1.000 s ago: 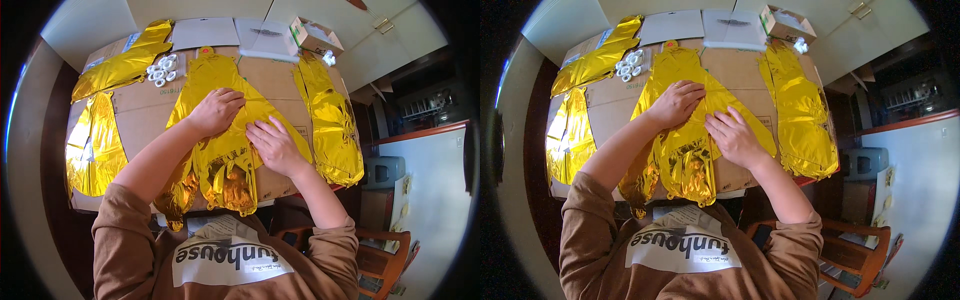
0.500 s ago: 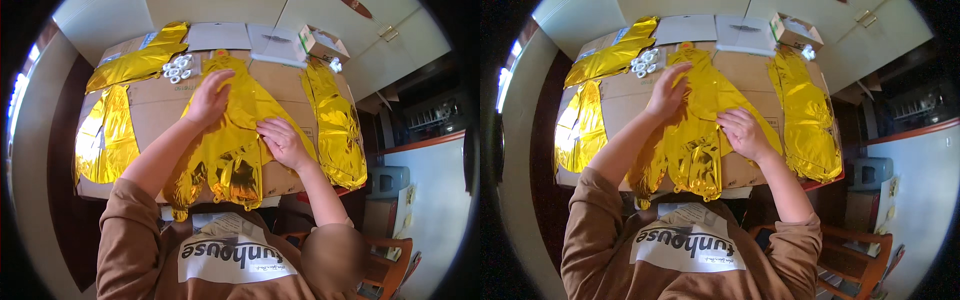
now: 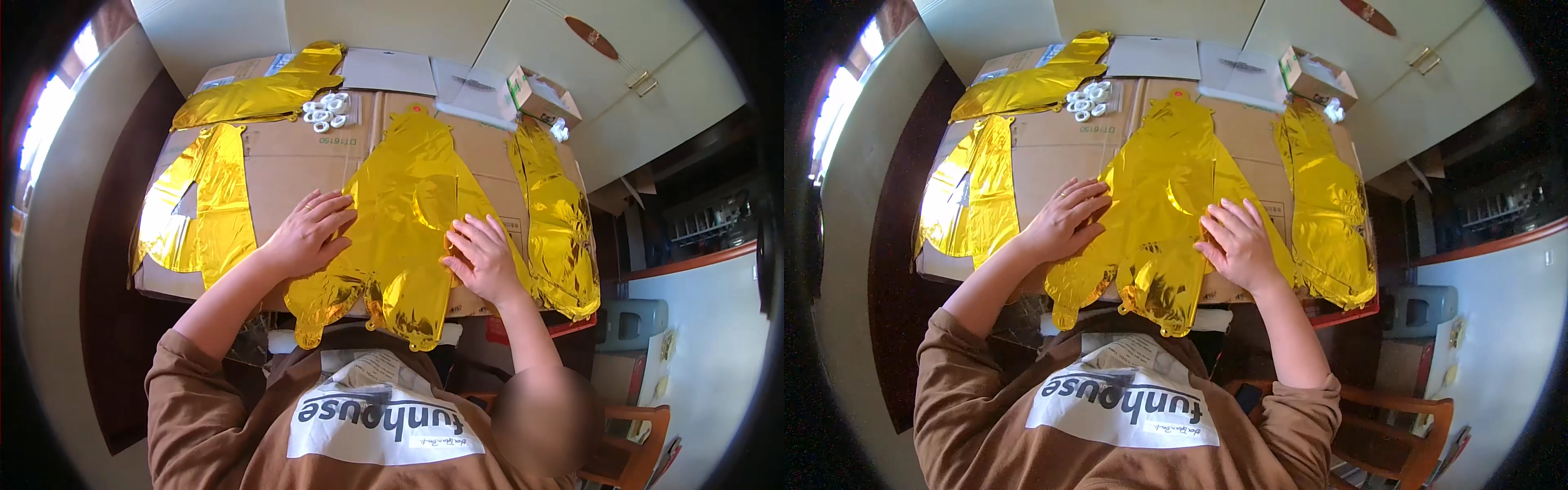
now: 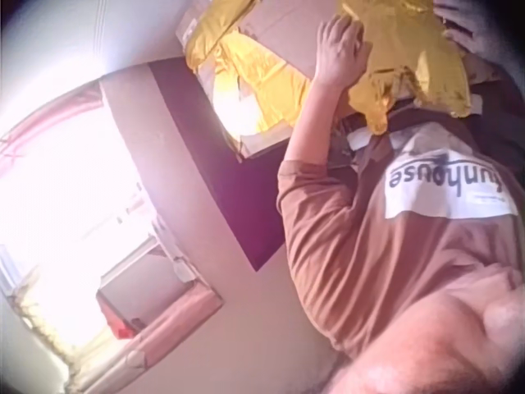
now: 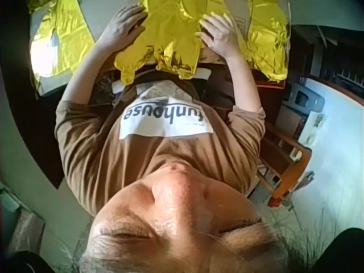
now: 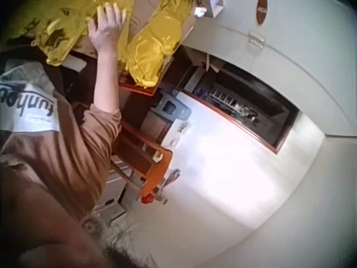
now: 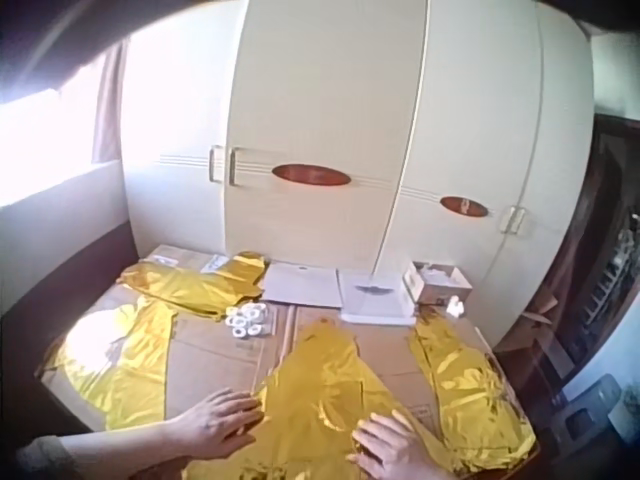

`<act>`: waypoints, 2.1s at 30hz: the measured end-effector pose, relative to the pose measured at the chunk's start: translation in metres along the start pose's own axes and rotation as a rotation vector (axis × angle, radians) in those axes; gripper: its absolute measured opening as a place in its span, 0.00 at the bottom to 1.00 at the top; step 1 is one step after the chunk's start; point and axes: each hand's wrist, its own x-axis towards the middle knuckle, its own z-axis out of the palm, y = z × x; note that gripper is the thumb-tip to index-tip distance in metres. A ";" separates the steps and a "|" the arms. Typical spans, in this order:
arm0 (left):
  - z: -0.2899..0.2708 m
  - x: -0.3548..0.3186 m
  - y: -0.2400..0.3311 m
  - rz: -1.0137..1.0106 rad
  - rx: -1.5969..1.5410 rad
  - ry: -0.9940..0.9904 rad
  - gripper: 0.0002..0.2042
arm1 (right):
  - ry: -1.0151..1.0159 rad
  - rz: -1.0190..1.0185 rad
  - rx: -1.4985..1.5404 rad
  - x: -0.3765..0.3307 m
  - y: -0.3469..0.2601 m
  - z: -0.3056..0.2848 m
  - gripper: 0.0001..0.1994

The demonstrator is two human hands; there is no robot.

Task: Folding gold foil balloons and placing them into clear plastic packaging sleeves on a cardboard workbench.

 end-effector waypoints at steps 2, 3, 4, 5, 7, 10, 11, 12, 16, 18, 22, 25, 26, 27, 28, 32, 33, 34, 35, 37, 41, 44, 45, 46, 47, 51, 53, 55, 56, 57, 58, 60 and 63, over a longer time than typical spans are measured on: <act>-0.001 -0.003 -0.003 0.010 0.004 -0.006 0.24 | -0.011 -0.011 -0.026 0.000 0.000 -0.002 0.21; -0.002 -0.004 -0.003 0.007 0.017 -0.006 0.24 | -0.016 -0.010 -0.035 0.001 0.000 -0.004 0.21; -0.004 -0.005 -0.002 0.004 0.030 -0.005 0.25 | -0.022 -0.009 -0.045 0.001 0.000 -0.006 0.20; -0.004 -0.006 -0.001 0.001 0.040 -0.006 0.25 | -0.026 -0.004 -0.041 0.000 0.001 -0.007 0.21; -0.004 -0.005 -0.001 -0.007 0.027 0.001 0.24 | -0.035 0.004 -0.032 -0.001 0.002 -0.007 0.21; -0.003 -0.005 -0.001 -0.009 0.026 0.007 0.24 | -0.050 0.006 -0.017 0.006 0.000 -0.005 0.21; -0.003 -0.005 -0.002 -0.008 0.031 0.006 0.24 | -0.051 0.002 -0.017 0.008 0.000 -0.004 0.21; -0.002 -0.004 -0.001 -0.003 0.030 0.015 0.23 | -0.052 -0.002 -0.018 0.010 0.001 -0.002 0.21; -0.002 -0.004 -0.001 0.013 0.046 0.046 0.21 | -0.054 0.001 0.010 0.015 0.003 0.001 0.21; -0.002 -0.004 -0.001 0.001 0.054 0.057 0.22 | -0.054 0.006 0.020 0.014 0.003 0.001 0.21; -0.008 -0.008 -0.001 -0.045 0.084 0.081 0.21 | -0.038 -0.008 0.011 0.013 0.001 0.001 0.21; -0.012 -0.004 0.002 -0.058 0.104 0.111 0.20 | -0.019 -0.010 -0.001 0.009 -0.002 0.001 0.20; -0.011 -0.001 0.003 -0.059 0.093 0.122 0.19 | -0.014 -0.009 -0.007 0.007 -0.004 0.001 0.20; -0.011 0.002 0.006 -0.059 0.082 0.131 0.19 | -0.010 -0.013 -0.013 0.006 -0.005 0.001 0.20; -0.010 0.009 0.009 -0.043 0.045 0.125 0.19 | -0.005 -0.017 -0.019 0.007 -0.005 0.001 0.20; -0.005 0.049 0.031 0.043 -0.089 0.071 0.20 | 0.019 -0.014 -0.037 0.006 -0.007 0.000 0.19; -0.001 0.056 0.035 0.072 -0.121 0.049 0.20 | 0.020 -0.012 -0.029 0.007 -0.008 0.000 0.19; 0.003 0.061 0.035 0.099 -0.124 0.052 0.21 | 0.021 -0.009 -0.022 0.009 -0.009 0.001 0.18; 0.009 0.067 0.037 0.130 -0.132 0.056 0.21 | 0.020 -0.002 -0.018 0.009 -0.010 0.000 0.18; 0.021 0.073 0.041 0.163 -0.134 0.039 0.23 | 0.034 -0.008 -0.015 0.011 -0.010 0.000 0.18; 0.035 0.066 0.036 0.186 -0.114 -0.043 0.26 | 0.066 0.038 0.094 0.006 -0.005 -0.002 0.17; 0.039 0.067 0.034 0.191 -0.129 -0.065 0.27 | 0.120 0.102 0.211 -0.002 0.001 -0.006 0.16; 0.040 0.067 0.034 0.186 -0.135 -0.065 0.28 | 0.138 0.117 0.217 -0.005 0.000 -0.012 0.15; 0.040 0.068 0.034 0.193 -0.135 -0.049 0.29 | 0.156 0.133 0.223 -0.008 0.000 -0.017 0.15; 0.039 0.069 0.035 0.198 -0.134 -0.032 0.30 | 0.152 0.154 0.196 -0.014 -0.001 -0.019 0.15; 0.020 0.080 0.054 0.231 -0.087 0.037 0.37 | 0.109 0.148 0.072 -0.030 -0.011 -0.028 0.14; 0.019 0.097 0.071 0.266 -0.040 0.042 0.41 | 0.085 0.117 0.020 -0.032 -0.013 -0.030 0.15; 0.023 0.104 0.076 0.272 0.023 -0.013 0.44 | 0.073 0.102 -0.014 -0.032 -0.015 -0.030 0.16; 0.030 0.105 0.075 0.257 0.063 -0.073 0.45 | 0.085 0.105 -0.012 -0.030 -0.016 -0.032 0.15; 0.038 0.105 0.073 0.240 0.104 -0.135 0.47 | 0.076 0.210 -0.002 -0.033 -0.016 -0.034 0.15; 0.044 0.103 0.068 0.224 0.116 -0.153 0.48 | 0.067 0.314 0.008 -0.038 -0.016 -0.038 0.14; 0.052 0.097 0.059 0.190 0.059 -0.164 0.47 | 0.046 0.475 -0.035 -0.049 -0.017 -0.046 0.16; 0.057 0.094 0.055 0.170 0.023 -0.152 0.45 | 0.059 0.651 -0.165 -0.072 -0.028 -0.052 0.22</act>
